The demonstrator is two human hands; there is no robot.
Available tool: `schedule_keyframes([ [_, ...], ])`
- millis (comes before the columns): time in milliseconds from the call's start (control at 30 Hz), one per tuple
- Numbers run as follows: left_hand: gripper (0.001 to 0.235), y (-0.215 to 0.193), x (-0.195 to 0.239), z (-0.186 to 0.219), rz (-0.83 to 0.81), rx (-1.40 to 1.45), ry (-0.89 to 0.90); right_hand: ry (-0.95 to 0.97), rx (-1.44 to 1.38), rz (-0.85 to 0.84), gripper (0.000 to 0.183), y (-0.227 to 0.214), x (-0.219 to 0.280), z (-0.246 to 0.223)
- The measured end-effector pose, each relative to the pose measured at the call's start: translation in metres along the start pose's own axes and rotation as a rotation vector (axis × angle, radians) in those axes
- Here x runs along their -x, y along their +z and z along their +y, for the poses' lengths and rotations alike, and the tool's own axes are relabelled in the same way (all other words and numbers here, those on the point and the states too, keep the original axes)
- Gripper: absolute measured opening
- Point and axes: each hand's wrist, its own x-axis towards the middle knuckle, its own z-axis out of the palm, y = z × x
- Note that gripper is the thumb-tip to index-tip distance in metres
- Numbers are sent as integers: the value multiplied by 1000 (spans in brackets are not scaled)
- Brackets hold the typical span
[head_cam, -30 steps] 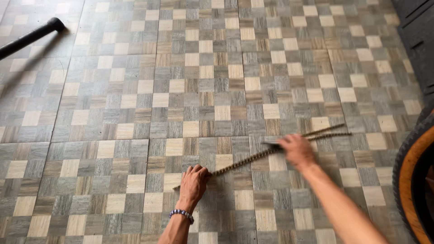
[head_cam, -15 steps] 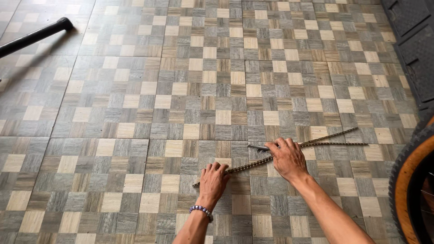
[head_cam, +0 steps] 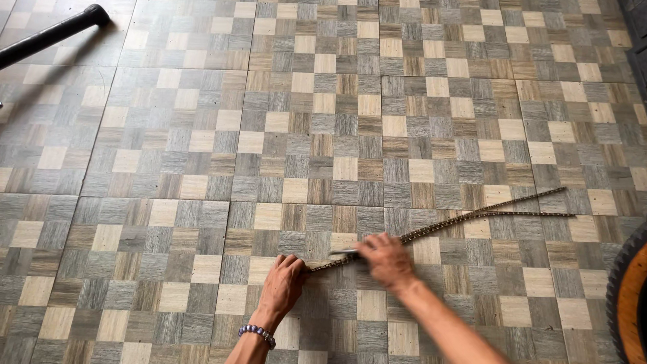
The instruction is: The person scrubs a bicycle chain laid out on a tiled floor using a wire brush. They repeatedly move the brush along the chain's length to remove dirt. The person then moves to a workbench, picks up the chain, and places it into a metal tray containing liquid.
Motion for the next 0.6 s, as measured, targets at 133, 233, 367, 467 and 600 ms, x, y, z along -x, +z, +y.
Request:
schedule_keyframes([
  [133,9,2,-14,-8,-13,14,54,37,132,54,41,-38,18,86],
  [233,10,3,-9,-7,-42,13,8,141,231,-78,51,-47,16,80],
  [367,12,3,-9,2,-9,-27,4,59,42,-73,33,-22,4,-3],
  [467,12,-5,-12,3,-4,-26,5,-80,-39,118,59,-8,1,-24],
  [600,12,-7,-4,2,-8,-25,25,189,42,-23,40,-17,29,48],
])
